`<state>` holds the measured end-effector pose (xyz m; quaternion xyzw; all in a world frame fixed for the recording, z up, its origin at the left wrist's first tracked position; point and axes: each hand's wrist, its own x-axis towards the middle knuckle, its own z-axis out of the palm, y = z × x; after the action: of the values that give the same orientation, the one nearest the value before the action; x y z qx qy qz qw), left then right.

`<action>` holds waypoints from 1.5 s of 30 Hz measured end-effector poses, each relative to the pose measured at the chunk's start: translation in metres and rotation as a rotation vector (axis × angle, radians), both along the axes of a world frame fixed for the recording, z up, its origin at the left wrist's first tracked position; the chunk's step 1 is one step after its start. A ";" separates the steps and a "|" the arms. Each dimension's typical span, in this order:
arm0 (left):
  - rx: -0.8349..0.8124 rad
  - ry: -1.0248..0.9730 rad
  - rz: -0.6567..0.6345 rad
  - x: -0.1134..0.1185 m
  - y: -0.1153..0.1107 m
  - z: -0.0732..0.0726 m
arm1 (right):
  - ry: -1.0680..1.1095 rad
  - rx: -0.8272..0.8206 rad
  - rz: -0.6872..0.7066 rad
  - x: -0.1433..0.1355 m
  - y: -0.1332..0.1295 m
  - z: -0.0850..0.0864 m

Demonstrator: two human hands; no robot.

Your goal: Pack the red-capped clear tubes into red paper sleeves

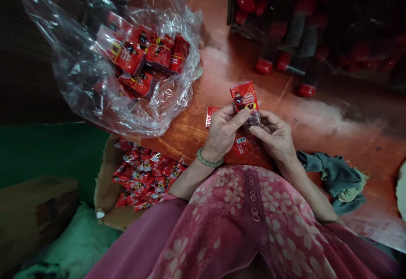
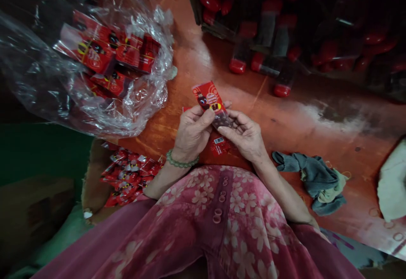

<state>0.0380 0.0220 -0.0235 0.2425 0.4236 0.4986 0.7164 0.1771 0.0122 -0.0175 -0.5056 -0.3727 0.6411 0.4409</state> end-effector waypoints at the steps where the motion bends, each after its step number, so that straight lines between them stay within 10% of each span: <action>1: -0.012 0.000 0.002 0.003 -0.002 0.000 | 0.008 0.001 -0.037 0.001 0.000 -0.001; 18: -0.108 -0.170 -0.018 0.003 0.003 0.023 | 0.032 0.096 0.043 0.008 -0.001 0.000; 45: -0.024 -0.095 -0.093 0.020 -0.018 0.004 | 0.090 0.025 0.003 0.011 -0.005 -0.020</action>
<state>0.0583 0.0040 -0.0191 0.2294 0.3833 0.4705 0.7610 0.1884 0.0073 -0.0378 -0.4701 -0.3611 0.6592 0.4626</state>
